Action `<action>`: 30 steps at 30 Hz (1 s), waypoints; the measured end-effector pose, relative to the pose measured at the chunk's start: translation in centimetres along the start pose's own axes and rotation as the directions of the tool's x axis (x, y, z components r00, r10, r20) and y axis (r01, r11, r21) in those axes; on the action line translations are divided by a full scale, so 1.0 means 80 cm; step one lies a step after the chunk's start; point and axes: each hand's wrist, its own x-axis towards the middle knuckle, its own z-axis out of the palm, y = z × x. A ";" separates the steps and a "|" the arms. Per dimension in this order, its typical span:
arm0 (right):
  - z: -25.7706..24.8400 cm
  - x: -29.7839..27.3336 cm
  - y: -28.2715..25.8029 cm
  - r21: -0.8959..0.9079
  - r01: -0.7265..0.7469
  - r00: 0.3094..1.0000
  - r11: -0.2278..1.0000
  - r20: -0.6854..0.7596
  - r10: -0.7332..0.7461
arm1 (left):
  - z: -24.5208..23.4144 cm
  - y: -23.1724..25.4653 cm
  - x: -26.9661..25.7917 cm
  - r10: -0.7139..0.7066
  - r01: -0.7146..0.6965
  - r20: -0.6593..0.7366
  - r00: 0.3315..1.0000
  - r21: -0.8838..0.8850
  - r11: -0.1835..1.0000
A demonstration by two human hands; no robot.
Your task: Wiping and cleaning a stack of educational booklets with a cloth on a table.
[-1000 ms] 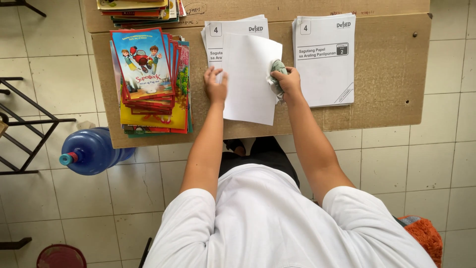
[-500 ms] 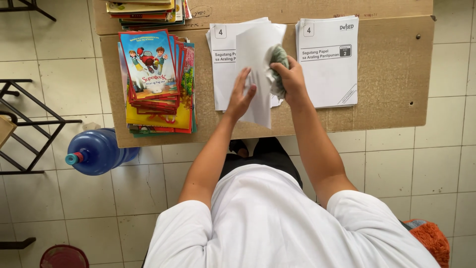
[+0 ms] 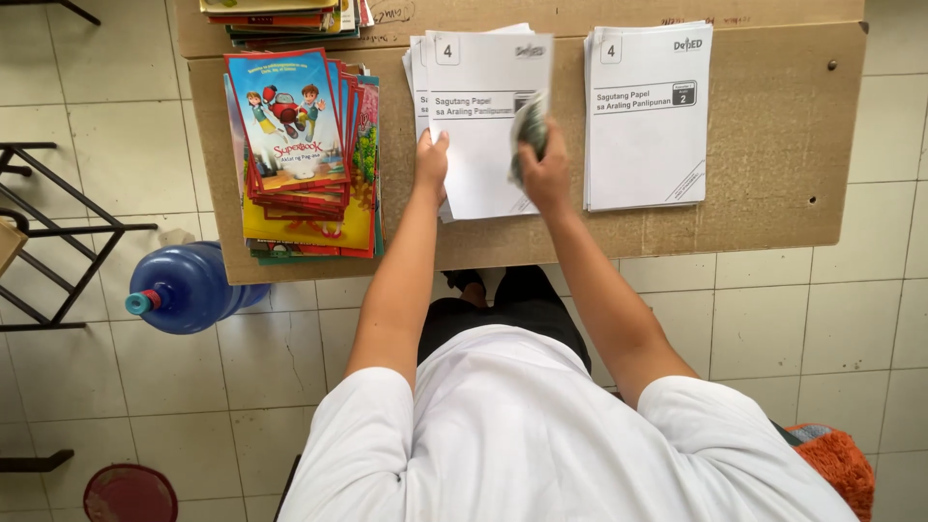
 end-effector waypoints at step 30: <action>0.104 0.094 0.019 -0.822 0.321 0.944 0.471 0.316 -0.092 | 0.008 0.034 -0.016 -0.336 0.353 -0.251 0.908 0.025 0.935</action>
